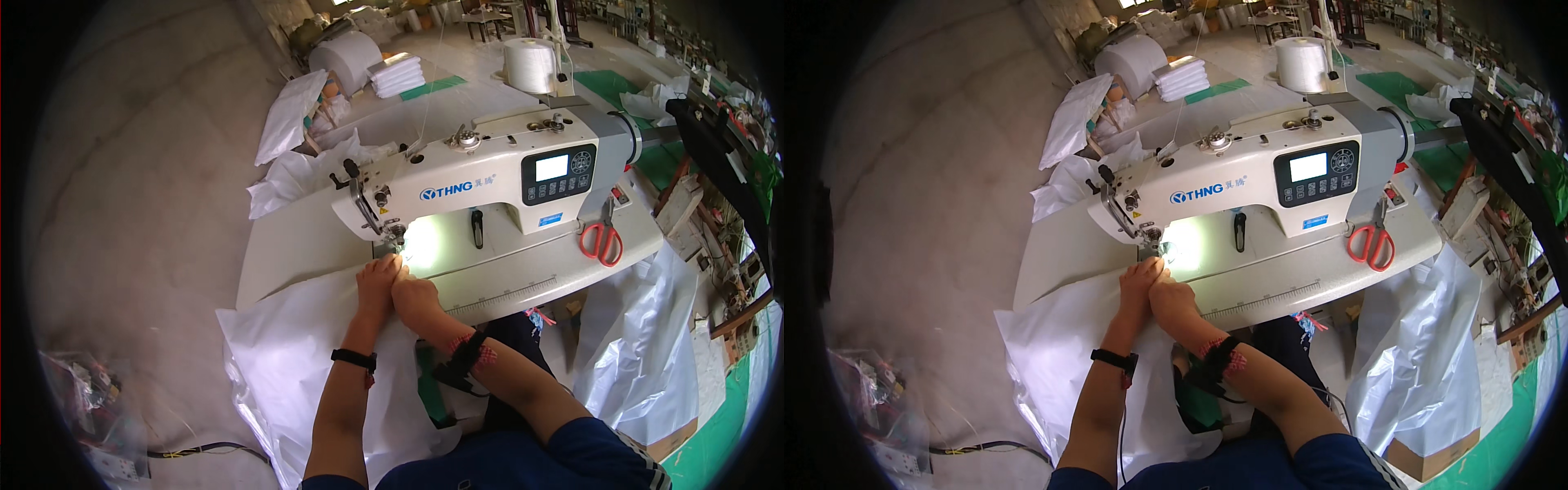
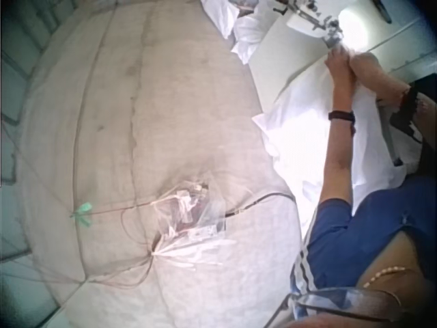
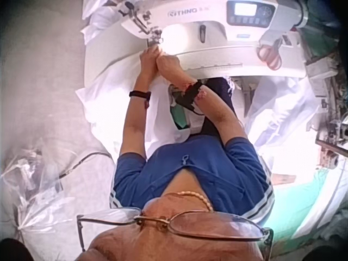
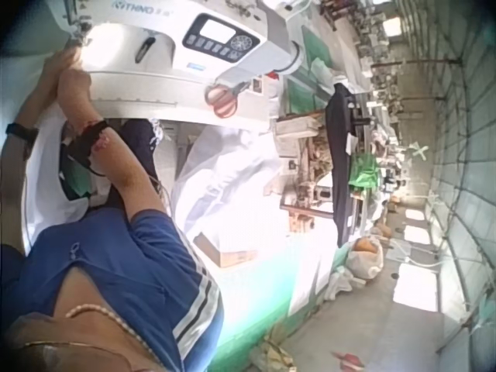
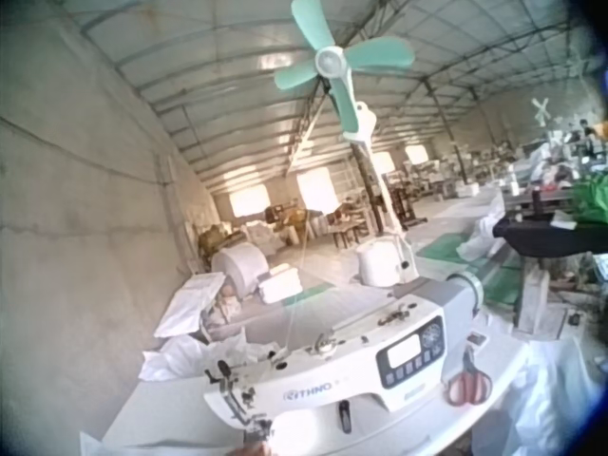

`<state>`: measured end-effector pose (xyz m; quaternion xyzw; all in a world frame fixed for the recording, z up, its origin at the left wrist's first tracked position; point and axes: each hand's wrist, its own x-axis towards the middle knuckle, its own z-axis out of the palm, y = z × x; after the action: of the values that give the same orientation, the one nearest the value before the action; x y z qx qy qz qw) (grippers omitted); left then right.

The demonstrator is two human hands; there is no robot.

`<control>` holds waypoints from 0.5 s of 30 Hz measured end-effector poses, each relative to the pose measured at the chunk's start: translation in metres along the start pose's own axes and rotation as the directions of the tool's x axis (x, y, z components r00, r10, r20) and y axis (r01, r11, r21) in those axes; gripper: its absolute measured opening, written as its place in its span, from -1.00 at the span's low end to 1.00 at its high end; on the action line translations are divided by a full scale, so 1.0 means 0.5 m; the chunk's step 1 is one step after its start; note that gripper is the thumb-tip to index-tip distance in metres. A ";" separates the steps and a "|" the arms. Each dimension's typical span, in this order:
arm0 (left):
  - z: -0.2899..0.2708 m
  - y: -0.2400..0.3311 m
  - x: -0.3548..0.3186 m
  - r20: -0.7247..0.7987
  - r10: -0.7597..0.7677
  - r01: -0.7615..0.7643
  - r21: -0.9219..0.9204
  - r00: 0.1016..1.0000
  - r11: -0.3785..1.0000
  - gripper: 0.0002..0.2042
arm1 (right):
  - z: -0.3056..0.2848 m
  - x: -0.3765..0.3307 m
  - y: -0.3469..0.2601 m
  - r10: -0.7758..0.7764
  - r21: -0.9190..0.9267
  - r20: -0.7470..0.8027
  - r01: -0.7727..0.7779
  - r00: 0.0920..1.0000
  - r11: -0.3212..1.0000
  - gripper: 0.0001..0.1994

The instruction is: The person is sewing white fabric using an industrial sewing machine.

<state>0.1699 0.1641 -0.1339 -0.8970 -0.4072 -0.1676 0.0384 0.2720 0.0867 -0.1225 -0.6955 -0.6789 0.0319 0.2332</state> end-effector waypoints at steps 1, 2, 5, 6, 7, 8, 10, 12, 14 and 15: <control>0.001 -0.003 0.003 -0.035 0.018 -0.018 -0.003 0.999 1.000 -0.64 | 0.000 0.003 0.000 -0.006 0.008 -0.001 0.006 1.000 1.000 -0.69; 0.003 -0.006 0.007 -0.094 0.043 -0.043 -0.003 0.995 0.999 -0.64 | 0.001 0.008 0.001 -0.002 0.009 0.013 0.002 1.000 1.000 -0.70; 0.015 -0.016 0.010 -0.125 0.032 -0.031 0.009 0.992 0.999 -0.67 | 0.005 0.017 0.004 -0.004 0.008 -0.017 0.004 1.000 1.000 -0.75; 0.019 -0.020 0.010 -0.167 0.037 -0.043 -0.033 0.985 0.999 -0.69 | 0.007 0.019 0.005 -0.003 0.011 0.000 0.003 1.000 1.000 -0.80; 0.023 -0.023 0.009 -0.201 0.038 -0.053 -0.069 0.979 0.996 -0.71 | 0.009 0.021 0.005 -0.004 0.012 -0.015 0.004 1.000 1.000 -0.84; 0.026 -0.025 0.008 -0.211 0.036 -0.055 -0.084 0.977 0.995 -0.73 | 0.010 0.024 0.005 0.003 0.002 -0.019 -0.003 1.000 1.000 -0.88; 0.031 -0.030 0.005 -0.265 0.078 -0.107 -0.095 0.961 0.990 -0.74 | 0.010 0.031 0.004 0.001 0.016 -0.003 -0.001 1.000 1.000 -0.88; 0.033 -0.035 0.005 -0.266 0.110 -0.140 -0.098 0.958 0.985 -0.75 | 0.003 0.041 0.000 0.023 0.026 0.032 -0.024 0.999 0.999 -0.88; 0.031 -0.040 0.008 -0.269 0.120 -0.158 -0.125 0.956 0.979 -0.75 | -0.009 0.048 -0.006 0.067 0.035 0.075 -0.069 0.995 0.997 -0.88; 0.028 -0.043 0.012 -0.254 0.123 -0.162 -0.138 0.959 0.977 -0.75 | -0.017 0.047 -0.010 0.077 0.070 0.093 -0.084 0.993 0.994 -0.85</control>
<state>0.1613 0.1854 -0.1464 -0.8969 -0.3191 -0.3048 0.0293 0.2722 0.1068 -0.1069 -0.7112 -0.6582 0.0977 0.2267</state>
